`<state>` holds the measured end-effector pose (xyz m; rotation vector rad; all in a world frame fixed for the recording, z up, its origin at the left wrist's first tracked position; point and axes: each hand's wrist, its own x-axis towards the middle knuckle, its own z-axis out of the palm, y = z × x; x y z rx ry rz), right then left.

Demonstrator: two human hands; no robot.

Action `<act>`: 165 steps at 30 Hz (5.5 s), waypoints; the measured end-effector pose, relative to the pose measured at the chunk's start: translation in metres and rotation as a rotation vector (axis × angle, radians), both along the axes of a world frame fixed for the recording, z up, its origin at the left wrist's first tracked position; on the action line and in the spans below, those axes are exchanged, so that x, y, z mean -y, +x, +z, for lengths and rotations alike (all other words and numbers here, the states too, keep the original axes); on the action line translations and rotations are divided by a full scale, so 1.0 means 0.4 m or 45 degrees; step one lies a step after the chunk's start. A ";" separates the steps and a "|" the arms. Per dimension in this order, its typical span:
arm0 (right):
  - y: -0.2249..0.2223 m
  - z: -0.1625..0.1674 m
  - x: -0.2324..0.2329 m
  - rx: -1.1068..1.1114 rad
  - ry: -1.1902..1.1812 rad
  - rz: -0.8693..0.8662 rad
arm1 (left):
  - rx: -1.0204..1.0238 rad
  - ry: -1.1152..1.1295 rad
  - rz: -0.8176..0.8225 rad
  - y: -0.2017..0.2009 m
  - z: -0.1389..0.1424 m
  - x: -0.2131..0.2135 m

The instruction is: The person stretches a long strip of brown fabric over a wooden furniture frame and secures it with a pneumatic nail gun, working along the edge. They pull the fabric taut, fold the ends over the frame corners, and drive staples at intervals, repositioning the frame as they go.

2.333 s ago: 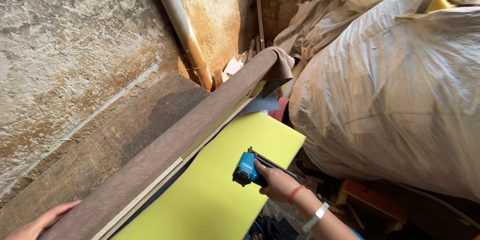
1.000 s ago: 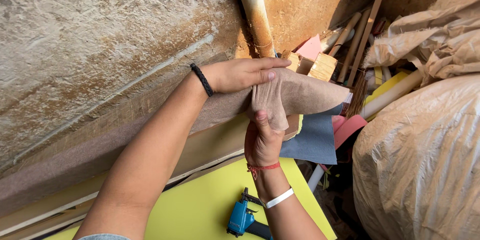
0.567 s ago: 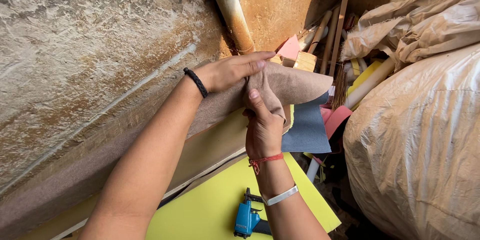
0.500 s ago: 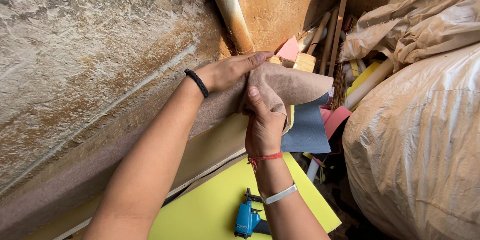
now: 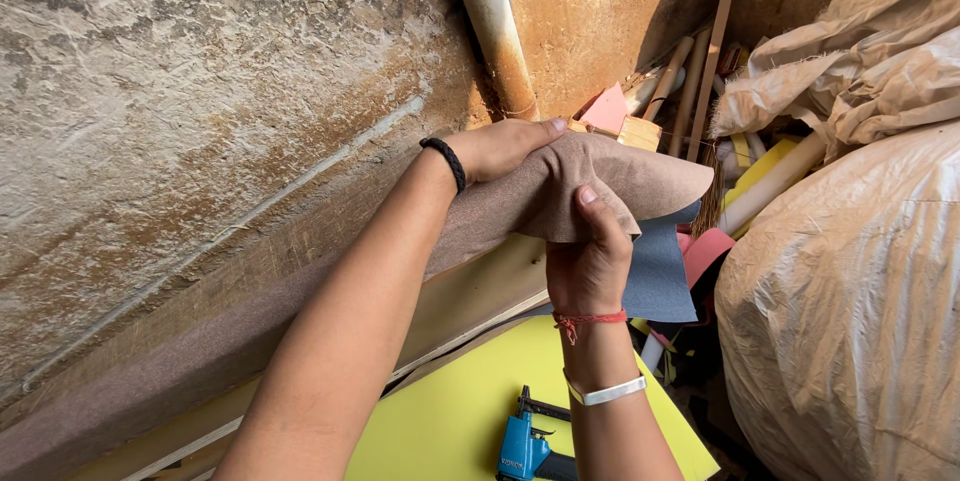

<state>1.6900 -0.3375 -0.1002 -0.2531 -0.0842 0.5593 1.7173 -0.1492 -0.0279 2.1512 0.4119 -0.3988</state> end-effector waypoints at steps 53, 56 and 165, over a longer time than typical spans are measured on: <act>0.052 -0.202 -0.010 0.127 -0.455 0.106 | 0.142 1.247 -0.201 -0.034 0.115 0.257; 0.053 -0.189 -0.008 0.108 -0.394 0.160 | 0.159 1.315 -0.352 -0.045 0.118 0.263; -0.053 -0.121 -0.073 0.041 -0.079 0.111 | 0.298 0.165 -0.331 -0.060 0.003 -0.059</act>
